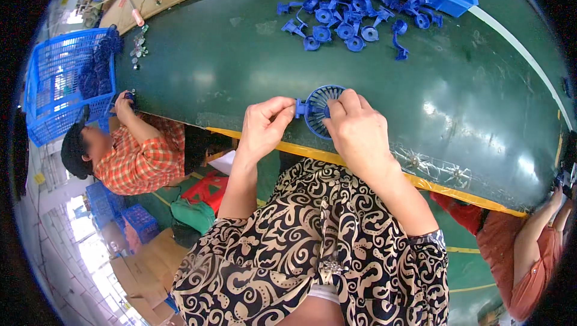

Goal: The person assembles small fans by taking plastic components from a tray and attaching them onto the fan cages by hand before setting the assembled fans down on the table.

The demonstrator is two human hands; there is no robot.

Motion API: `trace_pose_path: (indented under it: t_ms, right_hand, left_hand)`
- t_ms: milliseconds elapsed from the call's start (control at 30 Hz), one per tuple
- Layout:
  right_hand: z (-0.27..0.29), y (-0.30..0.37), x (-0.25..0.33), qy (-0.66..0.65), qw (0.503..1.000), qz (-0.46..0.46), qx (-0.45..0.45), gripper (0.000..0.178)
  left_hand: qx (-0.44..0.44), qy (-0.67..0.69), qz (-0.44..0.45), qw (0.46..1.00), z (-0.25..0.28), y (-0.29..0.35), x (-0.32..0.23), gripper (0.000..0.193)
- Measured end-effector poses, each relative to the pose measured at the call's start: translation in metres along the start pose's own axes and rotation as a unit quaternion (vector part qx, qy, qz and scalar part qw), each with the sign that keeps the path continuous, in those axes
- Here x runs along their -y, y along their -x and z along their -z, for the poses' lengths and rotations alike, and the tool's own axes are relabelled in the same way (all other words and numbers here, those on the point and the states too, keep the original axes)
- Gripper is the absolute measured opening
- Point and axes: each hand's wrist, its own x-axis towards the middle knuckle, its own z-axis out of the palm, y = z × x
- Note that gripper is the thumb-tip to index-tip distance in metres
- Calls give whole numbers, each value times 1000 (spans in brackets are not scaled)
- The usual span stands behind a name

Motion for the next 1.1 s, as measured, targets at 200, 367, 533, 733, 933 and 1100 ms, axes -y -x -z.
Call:
trace_pose_path:
  t_ms: [200,367,533,733,933,1100]
  right_hand:
    - [-5,-5,5,100,993,-20,63,35]
    - [-5,-5,7,109,990,-32,80,34]
    - [-4,-4,4,106,991,-38,77,32]
    - [-1,1,3,6,999,-37,33,38]
    - [32,25,-13,-66,998,14,20,52]
    - [84,68,-55,43,985,-168,-19,49]
  left_hand:
    - [20,12,7,1000,0,0,-1,16]
    - [9,-58,43,997,-6,-4,-18,24]
    - [-70,-88,-38,993,-29,-4,-22,52]
    - [-93,-99,-85,987,-34,-5,-15,60]
    - [-79,-60,-143,985,-31,-10,-11,47]
    - [-146,-12,-94,985,-7,-15,15,39]
